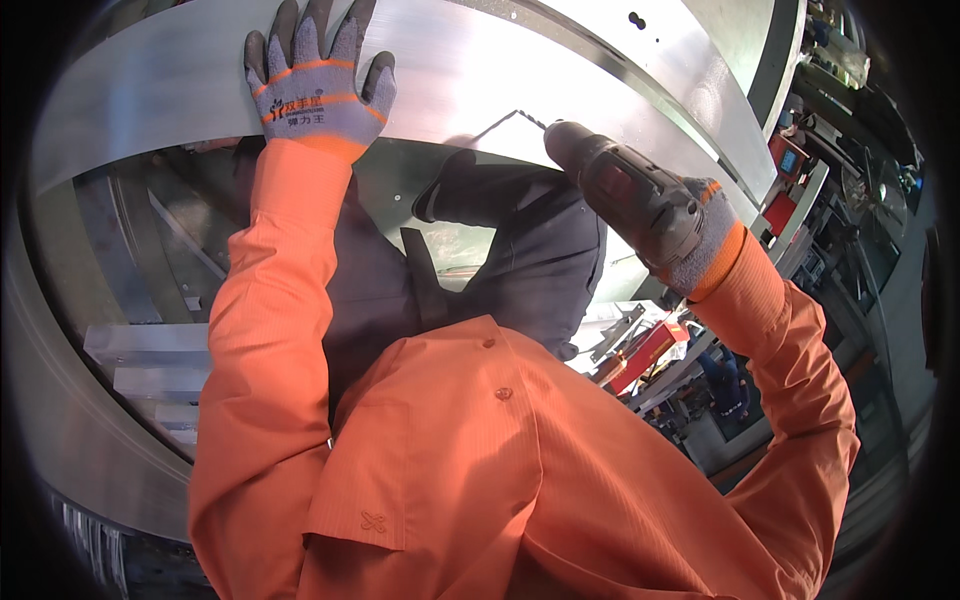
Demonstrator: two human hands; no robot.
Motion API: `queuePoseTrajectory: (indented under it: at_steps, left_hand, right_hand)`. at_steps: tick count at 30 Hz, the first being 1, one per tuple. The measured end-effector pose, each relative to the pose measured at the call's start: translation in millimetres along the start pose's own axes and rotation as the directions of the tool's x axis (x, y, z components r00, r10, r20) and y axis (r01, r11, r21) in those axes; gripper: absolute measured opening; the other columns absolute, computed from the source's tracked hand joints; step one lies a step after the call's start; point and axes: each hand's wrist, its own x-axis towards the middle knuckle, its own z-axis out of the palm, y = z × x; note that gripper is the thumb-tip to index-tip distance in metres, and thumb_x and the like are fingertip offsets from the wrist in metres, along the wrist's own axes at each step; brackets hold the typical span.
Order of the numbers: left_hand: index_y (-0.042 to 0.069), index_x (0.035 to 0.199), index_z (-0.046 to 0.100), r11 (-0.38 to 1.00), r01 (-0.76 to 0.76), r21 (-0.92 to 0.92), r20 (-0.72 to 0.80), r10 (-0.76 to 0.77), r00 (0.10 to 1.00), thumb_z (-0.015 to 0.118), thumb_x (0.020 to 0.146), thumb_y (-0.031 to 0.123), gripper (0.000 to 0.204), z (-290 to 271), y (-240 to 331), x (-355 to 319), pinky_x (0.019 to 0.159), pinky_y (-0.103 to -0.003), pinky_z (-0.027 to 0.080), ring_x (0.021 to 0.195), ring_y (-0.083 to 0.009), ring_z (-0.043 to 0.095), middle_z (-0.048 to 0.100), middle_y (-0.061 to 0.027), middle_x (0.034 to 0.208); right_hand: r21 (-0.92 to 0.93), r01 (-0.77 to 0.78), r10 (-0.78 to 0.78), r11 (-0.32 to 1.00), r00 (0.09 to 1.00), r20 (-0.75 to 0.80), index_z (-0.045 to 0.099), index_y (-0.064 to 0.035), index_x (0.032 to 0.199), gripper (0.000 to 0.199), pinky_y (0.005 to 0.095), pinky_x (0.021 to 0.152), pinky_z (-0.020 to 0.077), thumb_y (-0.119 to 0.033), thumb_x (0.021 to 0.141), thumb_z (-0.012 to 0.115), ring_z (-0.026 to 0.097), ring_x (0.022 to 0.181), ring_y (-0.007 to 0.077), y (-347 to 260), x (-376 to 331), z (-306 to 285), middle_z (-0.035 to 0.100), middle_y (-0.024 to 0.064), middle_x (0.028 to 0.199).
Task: The person uses a cordless drill to make holes in long, curved metal sheets. They then use pliers to remove burrs from the drilled holes and stack the finished sheets.
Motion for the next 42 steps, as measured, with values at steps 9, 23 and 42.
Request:
queuePoseTrajectory:
  at_steps: [9,23,42]
  left_hand:
    - [0.034,0.14,0.051,0.998,0.024,-0.062,-0.015,-0.025,1.0,0.062,0.081,0.044,0.061,8,-7,0,0.114,-0.053,0.023,0.135,-0.0292,0.039,0.045,-0.0024,0.147]
    - [0.031,0.135,0.058,0.995,0.016,-0.099,-0.04,-0.02,0.999,0.066,0.079,0.039,0.058,15,-9,2,0.111,-0.054,0.026,0.131,-0.0303,0.042,0.047,-0.0019,0.145]
    - [0.033,0.135,0.057,0.993,-0.007,-0.117,-0.105,-0.005,0.994,0.066,0.077,0.038,0.059,18,-5,4,0.11,-0.055,0.027,0.129,-0.0305,0.043,0.048,-0.0009,0.144]
  right_hand:
    - [-0.315,0.096,-0.035,0.944,0.98,0.195,0.064,-0.0074,0.105,0.034,0.0293,0.071,0.0533,-0.015,0.073,0.075,0.067,0.076,0.0203,-14,-1,1,0.068,0.006,0.089]
    - [-0.015,-0.31,0.304,0.951,0.921,0.243,0.063,-0.0062,0.101,0.059,0.0292,0.066,0.0532,-0.031,0.054,0.089,0.066,0.071,0.0185,-59,8,10,0.065,0.0031,0.082]
    - [0.667,-0.579,0.496,0.469,0.797,0.343,0.063,-0.0014,0.113,0.033,0.0261,0.073,0.0554,0.0,0.081,0.072,0.066,0.081,0.0123,-38,13,-18,0.068,0.0031,0.097]
